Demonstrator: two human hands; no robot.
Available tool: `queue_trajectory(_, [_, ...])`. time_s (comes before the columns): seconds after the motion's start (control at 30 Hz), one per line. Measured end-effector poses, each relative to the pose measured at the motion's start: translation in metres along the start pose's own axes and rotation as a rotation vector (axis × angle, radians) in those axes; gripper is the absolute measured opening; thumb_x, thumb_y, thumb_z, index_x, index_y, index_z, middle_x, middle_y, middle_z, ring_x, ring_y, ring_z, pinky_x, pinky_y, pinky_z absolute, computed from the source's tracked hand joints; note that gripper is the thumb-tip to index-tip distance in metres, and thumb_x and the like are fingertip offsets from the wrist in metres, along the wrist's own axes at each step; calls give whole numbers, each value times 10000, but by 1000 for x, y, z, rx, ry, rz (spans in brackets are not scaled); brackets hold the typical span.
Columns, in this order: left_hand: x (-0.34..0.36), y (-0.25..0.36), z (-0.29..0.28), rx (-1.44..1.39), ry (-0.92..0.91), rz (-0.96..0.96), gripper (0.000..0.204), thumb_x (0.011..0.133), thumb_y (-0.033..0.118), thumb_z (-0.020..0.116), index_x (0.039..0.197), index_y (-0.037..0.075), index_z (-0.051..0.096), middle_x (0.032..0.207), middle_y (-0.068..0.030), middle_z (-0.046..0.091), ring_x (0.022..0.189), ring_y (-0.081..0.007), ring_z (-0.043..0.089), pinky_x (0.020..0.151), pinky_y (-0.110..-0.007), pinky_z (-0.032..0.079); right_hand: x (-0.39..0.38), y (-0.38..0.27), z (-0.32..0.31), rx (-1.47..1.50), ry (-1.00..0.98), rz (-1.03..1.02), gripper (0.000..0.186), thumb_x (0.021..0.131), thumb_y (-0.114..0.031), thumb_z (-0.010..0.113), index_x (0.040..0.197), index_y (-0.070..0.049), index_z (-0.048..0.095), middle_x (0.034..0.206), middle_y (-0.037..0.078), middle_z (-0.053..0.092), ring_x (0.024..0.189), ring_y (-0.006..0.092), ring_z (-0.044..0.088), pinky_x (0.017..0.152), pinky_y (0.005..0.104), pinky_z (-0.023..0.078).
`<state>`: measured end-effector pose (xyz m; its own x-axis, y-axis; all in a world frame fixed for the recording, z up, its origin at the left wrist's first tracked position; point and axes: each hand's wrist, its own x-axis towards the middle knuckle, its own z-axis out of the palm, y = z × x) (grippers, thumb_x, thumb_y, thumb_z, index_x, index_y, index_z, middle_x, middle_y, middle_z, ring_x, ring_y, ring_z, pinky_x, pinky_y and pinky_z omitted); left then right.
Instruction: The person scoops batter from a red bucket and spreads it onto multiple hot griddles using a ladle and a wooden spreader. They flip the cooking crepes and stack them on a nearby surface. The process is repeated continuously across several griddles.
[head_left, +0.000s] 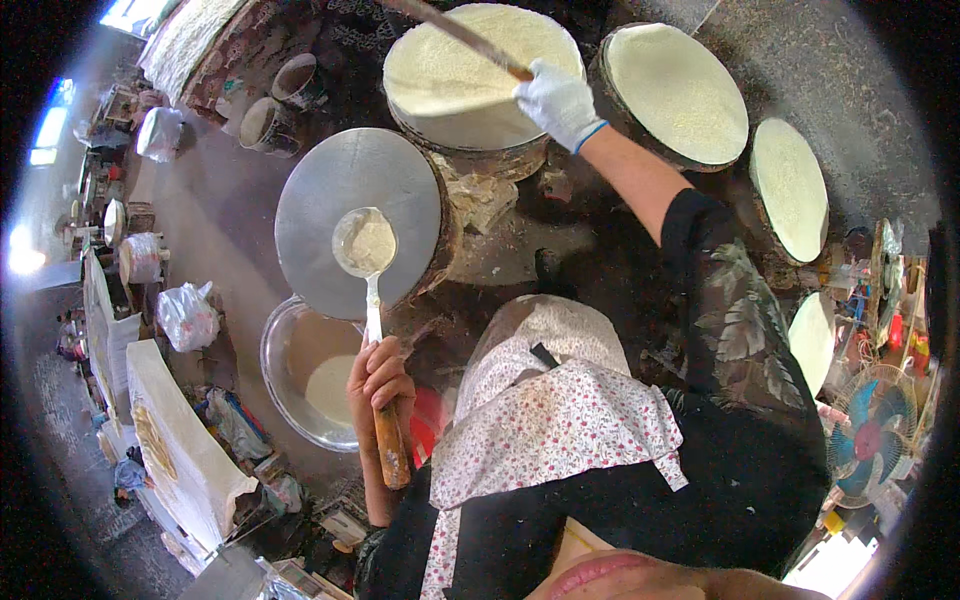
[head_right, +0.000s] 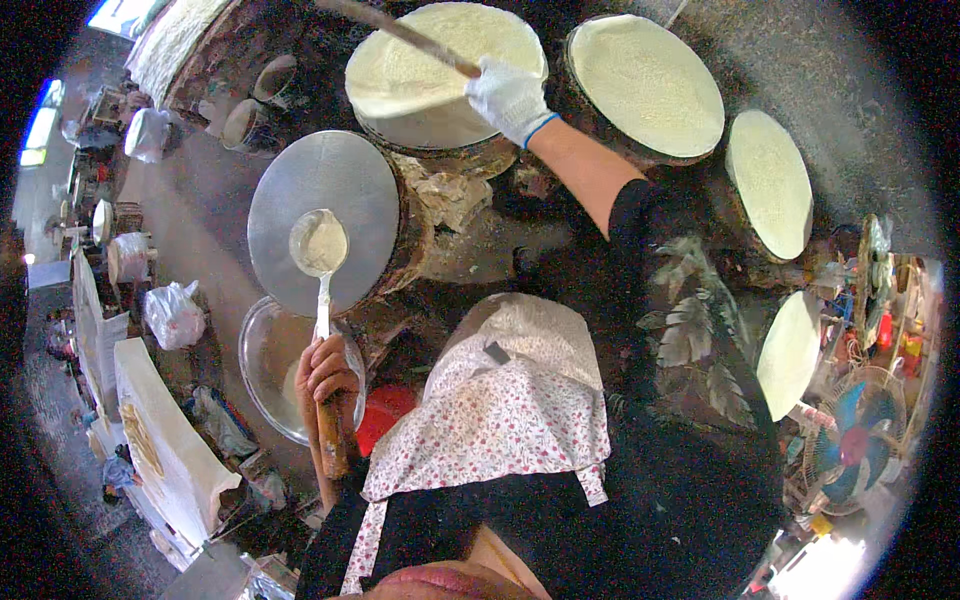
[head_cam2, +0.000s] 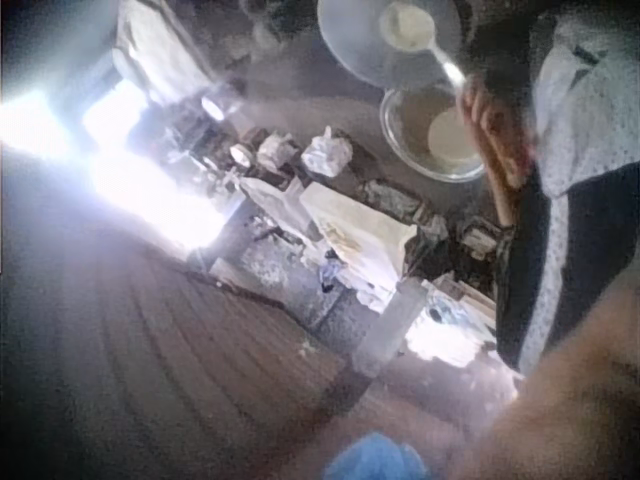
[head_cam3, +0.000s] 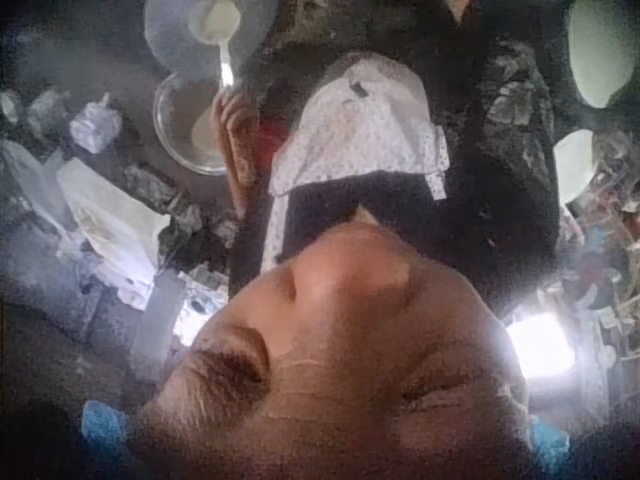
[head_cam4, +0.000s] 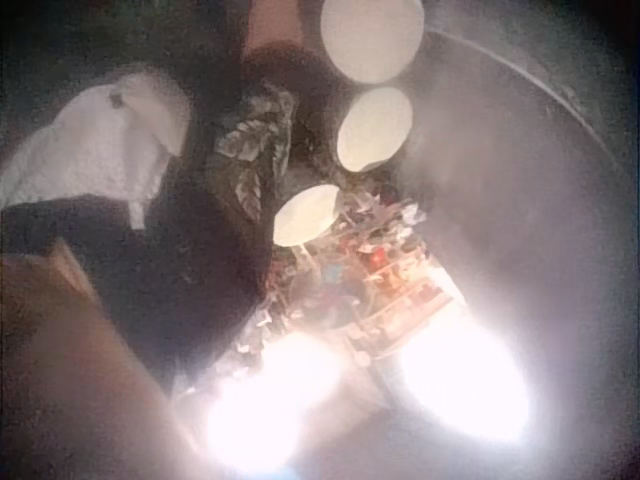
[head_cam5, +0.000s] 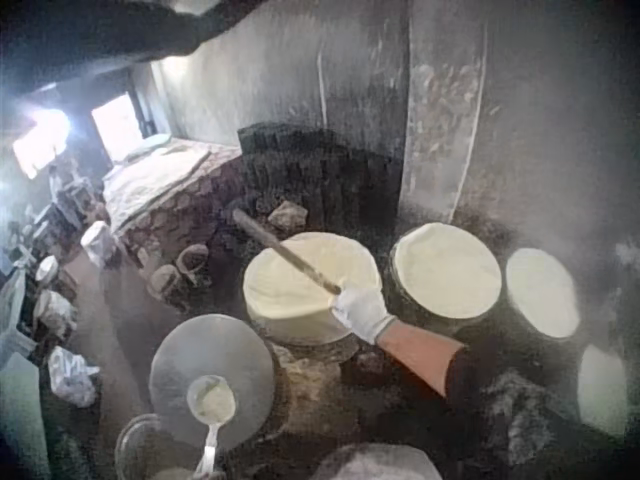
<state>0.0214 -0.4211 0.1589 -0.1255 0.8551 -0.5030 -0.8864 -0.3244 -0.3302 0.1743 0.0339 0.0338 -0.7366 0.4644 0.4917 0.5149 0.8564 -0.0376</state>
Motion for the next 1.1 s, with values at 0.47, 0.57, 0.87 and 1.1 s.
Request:
queue_trajectory(0.47, [-19,7,-15,15,5,41,274,1140,161,378,882,75,410,750,-4,410,534,-71,475,423,-246,495,-51,-17,24,-47,-140,145,423,825,-217,761,1246,-247,767,842,137,635,761,347,663,705,493,530])
queue_trajectory(0.57, [-9,-5,-10,-12,-23,71,270,1142,161,375,889,73,414,750,-7,410,533,-72,473,427,-245,497,-53,20,29,-135,-28,223,387,788,-91,734,1125,-261,820,769,127,647,668,317,687,619,451,548])
queue_trajectory(0.87, [34,-37,16,-24,-67,65,242,1132,128,355,910,58,419,771,-14,418,542,-69,477,427,-255,509,-24,80,52,-242,-74,-95,148,851,-204,749,989,-211,803,781,109,643,736,334,683,667,495,528])
queue_trajectory(1.1, [14,-42,13,-17,-103,4,176,1125,110,351,1062,-13,460,792,-22,424,545,-87,483,430,-261,513,-25,43,-38,-203,-6,-115,92,806,-224,789,802,-140,751,820,136,627,838,372,640,733,505,506])
